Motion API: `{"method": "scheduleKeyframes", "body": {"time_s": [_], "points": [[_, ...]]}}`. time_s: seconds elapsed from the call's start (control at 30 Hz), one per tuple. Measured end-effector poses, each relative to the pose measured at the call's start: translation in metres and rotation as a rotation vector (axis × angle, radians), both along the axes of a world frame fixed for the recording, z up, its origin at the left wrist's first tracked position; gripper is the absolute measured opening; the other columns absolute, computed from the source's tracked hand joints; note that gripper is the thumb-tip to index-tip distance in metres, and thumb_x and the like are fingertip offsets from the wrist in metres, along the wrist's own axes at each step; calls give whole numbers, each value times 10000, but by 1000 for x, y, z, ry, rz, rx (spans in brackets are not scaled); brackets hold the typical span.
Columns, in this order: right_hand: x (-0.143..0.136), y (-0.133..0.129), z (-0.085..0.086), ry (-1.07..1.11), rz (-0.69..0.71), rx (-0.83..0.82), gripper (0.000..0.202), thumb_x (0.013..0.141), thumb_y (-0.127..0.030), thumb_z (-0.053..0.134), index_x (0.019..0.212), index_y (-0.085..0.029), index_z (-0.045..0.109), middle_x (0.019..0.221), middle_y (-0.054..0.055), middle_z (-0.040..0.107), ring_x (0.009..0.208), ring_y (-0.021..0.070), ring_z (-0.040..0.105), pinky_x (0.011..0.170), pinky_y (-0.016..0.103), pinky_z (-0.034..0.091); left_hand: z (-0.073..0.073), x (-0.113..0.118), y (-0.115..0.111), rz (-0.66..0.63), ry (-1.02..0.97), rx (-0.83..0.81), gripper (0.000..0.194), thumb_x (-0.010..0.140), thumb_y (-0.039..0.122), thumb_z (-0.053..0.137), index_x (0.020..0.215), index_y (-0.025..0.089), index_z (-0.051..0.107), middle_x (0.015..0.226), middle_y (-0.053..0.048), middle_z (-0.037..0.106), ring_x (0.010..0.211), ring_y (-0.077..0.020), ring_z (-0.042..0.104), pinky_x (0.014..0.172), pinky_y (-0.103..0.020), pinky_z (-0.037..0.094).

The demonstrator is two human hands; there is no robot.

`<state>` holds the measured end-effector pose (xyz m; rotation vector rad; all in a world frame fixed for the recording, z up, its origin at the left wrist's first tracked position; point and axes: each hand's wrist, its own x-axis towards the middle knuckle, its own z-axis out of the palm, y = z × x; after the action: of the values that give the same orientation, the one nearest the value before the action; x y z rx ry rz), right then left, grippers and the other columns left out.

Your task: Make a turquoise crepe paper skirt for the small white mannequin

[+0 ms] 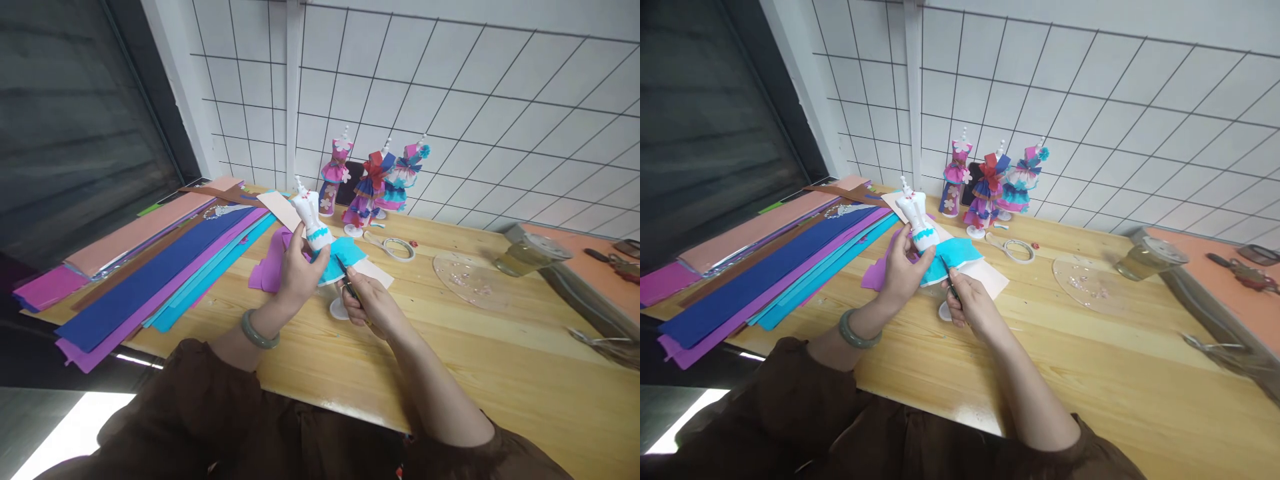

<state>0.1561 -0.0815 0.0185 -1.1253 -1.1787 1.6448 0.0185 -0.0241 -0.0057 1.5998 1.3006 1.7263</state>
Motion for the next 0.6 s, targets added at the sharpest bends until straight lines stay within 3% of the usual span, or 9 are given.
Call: {"method": "scheduleKeyframes", "body": {"time_s": [0.6], "points": [[-1, 1, 1, -24, 0, -6, 388, 789, -576, 537, 755, -195, 474, 449, -117, 285, 337, 29, 169, 322, 173, 176, -2, 1, 1, -18, -8, 6, 636, 747, 296, 630, 1323, 165, 394, 905, -56, 643, 818, -165, 613, 732, -275, 497]]}}
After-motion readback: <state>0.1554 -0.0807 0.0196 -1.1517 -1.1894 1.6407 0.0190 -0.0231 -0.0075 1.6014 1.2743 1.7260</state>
